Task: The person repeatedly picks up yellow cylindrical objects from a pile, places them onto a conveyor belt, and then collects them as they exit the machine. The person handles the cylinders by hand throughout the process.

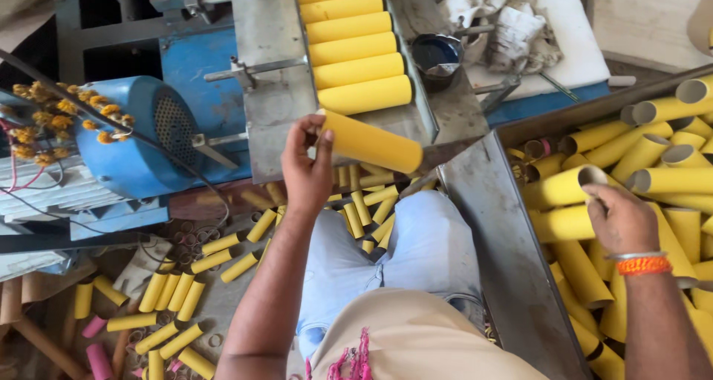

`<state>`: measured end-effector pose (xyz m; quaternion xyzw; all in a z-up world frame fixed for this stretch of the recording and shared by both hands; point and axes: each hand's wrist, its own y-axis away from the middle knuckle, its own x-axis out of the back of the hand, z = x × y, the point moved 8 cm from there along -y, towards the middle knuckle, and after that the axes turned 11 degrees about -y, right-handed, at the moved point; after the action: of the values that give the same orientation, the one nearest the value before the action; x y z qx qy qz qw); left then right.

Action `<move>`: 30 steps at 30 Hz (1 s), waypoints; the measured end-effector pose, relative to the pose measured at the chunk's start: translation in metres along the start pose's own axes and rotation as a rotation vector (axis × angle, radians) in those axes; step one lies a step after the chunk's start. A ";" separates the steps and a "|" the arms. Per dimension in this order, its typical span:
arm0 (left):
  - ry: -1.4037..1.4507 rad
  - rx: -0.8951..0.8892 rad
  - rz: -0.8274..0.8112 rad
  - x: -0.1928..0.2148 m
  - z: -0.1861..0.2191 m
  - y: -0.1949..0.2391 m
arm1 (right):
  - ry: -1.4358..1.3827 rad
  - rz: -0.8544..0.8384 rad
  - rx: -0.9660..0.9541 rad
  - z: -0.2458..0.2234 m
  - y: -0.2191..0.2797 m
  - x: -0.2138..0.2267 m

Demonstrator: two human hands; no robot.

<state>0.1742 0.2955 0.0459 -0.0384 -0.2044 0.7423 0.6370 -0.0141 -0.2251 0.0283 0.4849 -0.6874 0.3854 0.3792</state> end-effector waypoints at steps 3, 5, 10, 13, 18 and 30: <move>-0.084 -0.028 0.075 0.017 -0.006 0.001 | -0.014 0.053 -0.103 0.034 0.029 -0.023; -0.138 -0.038 0.102 0.016 -0.007 0.000 | 0.025 0.167 -0.045 0.046 0.047 -0.032; -0.261 -0.102 0.194 0.007 -0.001 -0.005 | 0.059 0.265 -0.143 0.086 0.075 -0.063; -0.260 -0.117 0.256 0.002 0.001 -0.007 | 0.073 0.251 -0.115 0.093 0.074 -0.082; -0.278 -0.127 0.321 -0.007 -0.007 -0.007 | -0.053 0.317 -0.168 0.102 0.077 -0.084; -0.920 -0.269 0.301 -0.016 0.001 -0.031 | -0.957 0.583 0.145 -0.054 -0.013 0.077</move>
<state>0.2054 0.2833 0.0539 0.1820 -0.5500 0.7331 0.3563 -0.0123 -0.2084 0.1214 0.4204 -0.8601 0.2577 -0.1310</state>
